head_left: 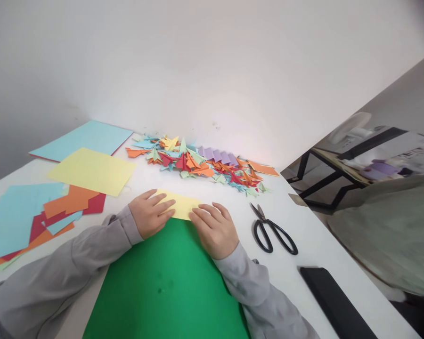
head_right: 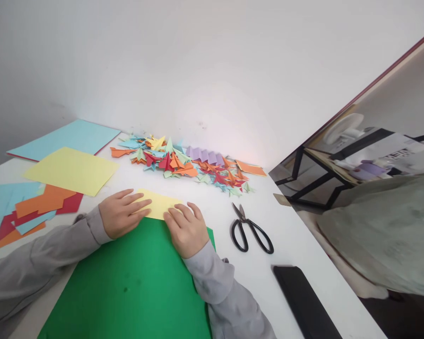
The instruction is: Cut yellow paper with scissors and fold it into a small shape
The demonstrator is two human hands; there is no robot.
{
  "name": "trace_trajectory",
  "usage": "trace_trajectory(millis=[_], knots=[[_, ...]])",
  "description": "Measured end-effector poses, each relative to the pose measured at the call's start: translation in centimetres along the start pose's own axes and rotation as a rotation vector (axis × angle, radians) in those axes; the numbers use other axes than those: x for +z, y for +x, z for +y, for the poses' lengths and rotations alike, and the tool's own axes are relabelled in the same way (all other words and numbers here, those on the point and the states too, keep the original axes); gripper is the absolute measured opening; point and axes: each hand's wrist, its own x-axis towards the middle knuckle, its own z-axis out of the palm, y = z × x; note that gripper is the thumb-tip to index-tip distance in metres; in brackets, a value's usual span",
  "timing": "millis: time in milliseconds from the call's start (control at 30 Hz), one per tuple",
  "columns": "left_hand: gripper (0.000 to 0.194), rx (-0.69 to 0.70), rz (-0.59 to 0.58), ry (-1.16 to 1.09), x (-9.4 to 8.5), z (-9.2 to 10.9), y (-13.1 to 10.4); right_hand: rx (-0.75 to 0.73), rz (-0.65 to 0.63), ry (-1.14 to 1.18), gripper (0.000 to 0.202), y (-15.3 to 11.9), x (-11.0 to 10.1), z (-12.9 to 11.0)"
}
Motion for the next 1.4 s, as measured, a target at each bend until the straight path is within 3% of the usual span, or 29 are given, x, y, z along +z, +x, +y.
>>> trace_trajectory(millis=[267, 667, 967, 1200, 1300, 1400], knots=[[0.019, -0.004, 0.132, -0.051, 0.5, 1.9, 0.8, -0.023, 0.002, 0.045, 0.019, 0.6, -0.3, -1.3], [0.011, 0.054, 0.087, 0.146, -1.8, -2.4, 0.6, 0.061, 0.068, -0.054, 0.021, 0.0, -1.1, 0.8], [0.014, 0.020, 0.095, 0.147, -1.6, -2.9, 0.3, 0.072, 0.086, -0.054, 0.022, 0.1, -1.2, 0.9], [0.017, -0.025, 0.115, 0.199, -2.0, -4.6, -0.4, 0.126, 0.158, -0.082, 0.023, -0.5, -1.2, 2.3], [0.016, -0.061, 0.138, 0.161, -2.0, -4.0, -0.2, 0.112, 0.137, -0.074, 0.022, -0.4, -1.2, 2.2], [0.021, -0.070, 0.114, 0.061, -1.7, -2.0, 0.3, 0.084, 0.114, -0.034, 0.020, 0.0, -1.1, 1.1]])
